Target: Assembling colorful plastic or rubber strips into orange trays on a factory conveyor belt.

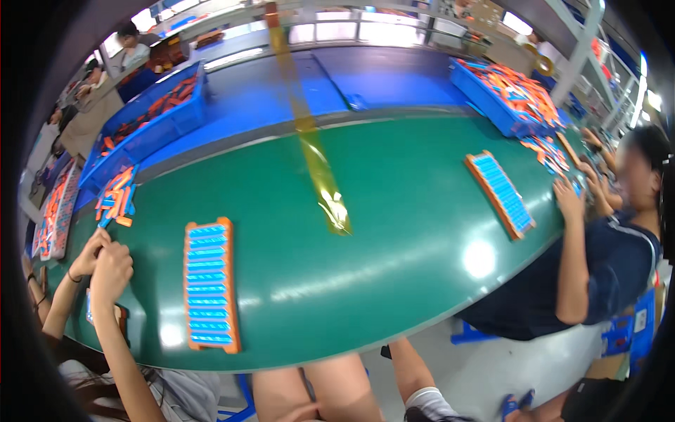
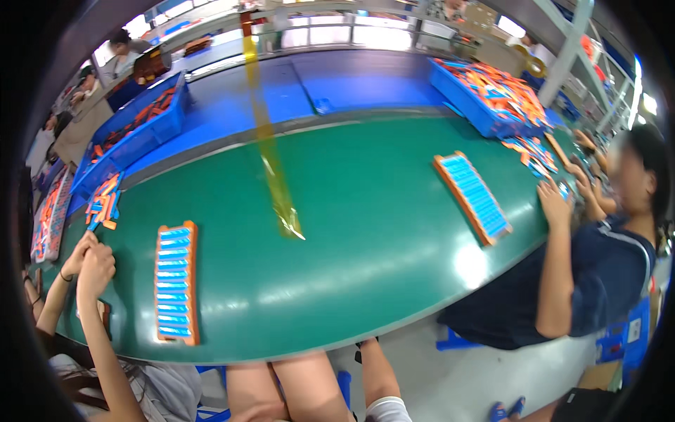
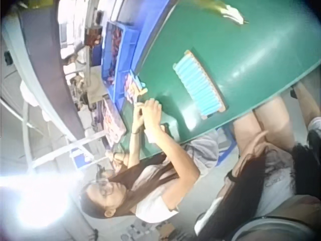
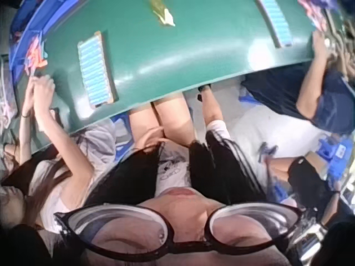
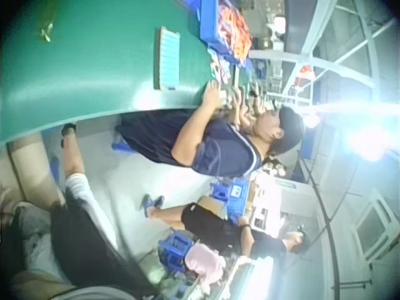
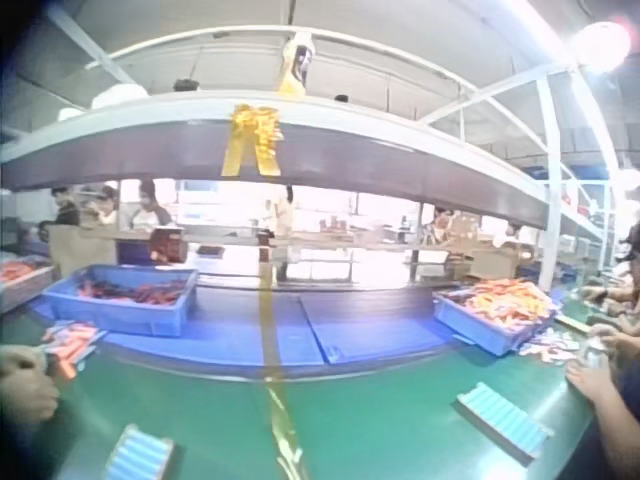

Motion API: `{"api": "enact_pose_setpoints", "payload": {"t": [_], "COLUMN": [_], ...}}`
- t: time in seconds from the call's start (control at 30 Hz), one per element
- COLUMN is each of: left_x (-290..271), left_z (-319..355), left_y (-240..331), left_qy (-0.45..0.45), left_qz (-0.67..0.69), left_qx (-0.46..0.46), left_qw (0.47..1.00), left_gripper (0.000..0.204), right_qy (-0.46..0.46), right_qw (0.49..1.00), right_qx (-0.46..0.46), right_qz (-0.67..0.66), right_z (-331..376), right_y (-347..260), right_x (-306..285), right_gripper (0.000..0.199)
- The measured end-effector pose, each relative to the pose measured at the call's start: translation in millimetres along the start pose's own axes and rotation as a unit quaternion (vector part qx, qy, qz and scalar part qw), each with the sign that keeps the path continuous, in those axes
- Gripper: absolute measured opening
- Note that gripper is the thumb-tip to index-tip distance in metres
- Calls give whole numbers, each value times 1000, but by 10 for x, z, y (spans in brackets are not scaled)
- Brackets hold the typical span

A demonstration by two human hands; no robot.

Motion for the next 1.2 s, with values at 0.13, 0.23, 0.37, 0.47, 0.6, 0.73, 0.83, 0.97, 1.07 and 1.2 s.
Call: {"api": "enact_pose_setpoints", "payload": {"t": [0.13, 0.23, 0.37, 0.47, 0.6, 0.73, 0.83, 0.97, 1.07, 1.2], "left_x": [-686, -1176, -1849, -2299, -2411, -1794, -565, -716, -643, -397], "left_z": [406, 744, 1516, 1313, 1146, 789, 814, 834, 721, 596], "left_y": [-121, -393, -966, -319, -26, -889, -1525, -2441, -3224, -3432], "left_qy": [144, 208, 284, 299, 333, 328, 231, 241, 104, -19], "left_qz": [135, 248, 406, 503, -4, -64, -55, -172, -125, -58], "left_qx": [46, 79, 101, 128, 120, 18, -101, -149, -251, -349], "left_qw": [979, 943, 863, 801, 935, 942, 966, 944, 954, 935], "left_gripper": [41, 39, 38, 37, 35, 29, 20, 20, 27, 38], "right_qy": [-112, -152, -184, -181, -182, -176, -177, -198, -219, -253], "right_qw": [993, 987, 977, 977, 975, 972, 965, 956, 941, 916], "right_qx": [11, 20, 49, 49, 65, 80, 113, 124, 128, 135], "right_qz": [17, 40, 92, 101, 109, 133, 154, 180, 225, 279], "right_z": [-309, -400, -389, -441, -391, -131, 340, 835, 1191, 1593], "right_y": [-50, -49, 141, 148, 377, 694, 1063, 1318, 1438, 1587], "right_x": [1341, 1749, 1841, 1627, 1144, 461, -187, -852, -1146, -1398], "right_gripper": [19, 20, 21, 23, 24, 26, 27, 29, 29, 30]}}
Point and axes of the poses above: each hand's wrist, its own z-axis away from the middle knuckle, its own x-axis out of the palm, y = z × x, the point moved 6 cm from there along -z, towards the middle knuckle, and after that the axes turned 6 degrees about -z, right-handed, at the moved point
